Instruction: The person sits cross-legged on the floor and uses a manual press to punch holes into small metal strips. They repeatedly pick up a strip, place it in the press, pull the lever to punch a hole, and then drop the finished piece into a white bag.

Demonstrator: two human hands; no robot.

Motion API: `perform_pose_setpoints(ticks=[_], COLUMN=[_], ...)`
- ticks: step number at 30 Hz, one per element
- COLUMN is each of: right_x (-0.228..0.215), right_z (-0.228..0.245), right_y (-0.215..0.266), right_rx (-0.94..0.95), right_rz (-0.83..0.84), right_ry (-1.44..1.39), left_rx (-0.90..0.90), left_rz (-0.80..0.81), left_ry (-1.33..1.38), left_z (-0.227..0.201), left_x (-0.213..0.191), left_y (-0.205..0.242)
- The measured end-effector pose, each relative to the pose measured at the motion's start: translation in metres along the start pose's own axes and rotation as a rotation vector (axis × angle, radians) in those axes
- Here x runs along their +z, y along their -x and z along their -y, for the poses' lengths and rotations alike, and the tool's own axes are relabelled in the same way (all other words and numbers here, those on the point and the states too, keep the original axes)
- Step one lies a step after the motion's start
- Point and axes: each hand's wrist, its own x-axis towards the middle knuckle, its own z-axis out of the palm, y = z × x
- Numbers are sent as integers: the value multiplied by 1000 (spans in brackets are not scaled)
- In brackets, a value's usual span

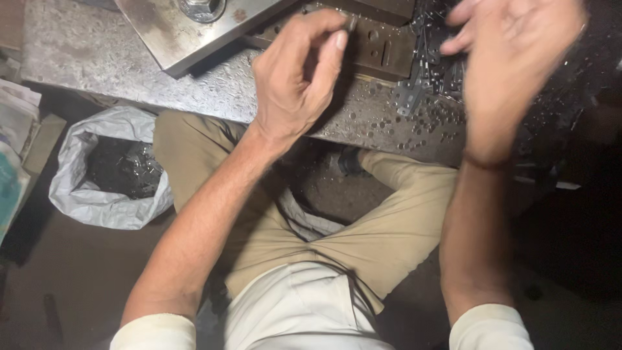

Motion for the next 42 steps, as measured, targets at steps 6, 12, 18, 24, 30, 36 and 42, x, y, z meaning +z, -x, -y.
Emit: perform_pose_setpoints(ticks=[6,12,18,24,30,36,42], right_x=[21,42,53,67,75,91,91], right_z=[16,22,6,2,9,9,0], right_y=[40,38,10,-13,-19,-19,-11], right_rx=[170,348,465,552,456,364,226], right_rz=[207,121,-302,-354,-337,-404,-386], right_ry=[0,-314,-465,-550,-416,-220,-138], left_rx=[44,-105,-33,313,321,329,276], left_rz=[124,148,84,216,226,273,291], left_ry=[110,190,-82,-369,-396,-473,-612], left_z=[-6,-6,-6,10,19,23,21], left_x=[-11,-3,-13,-20,-13,-7,0], left_y=[-7,-12,-15,-24,-24,-25,-27])
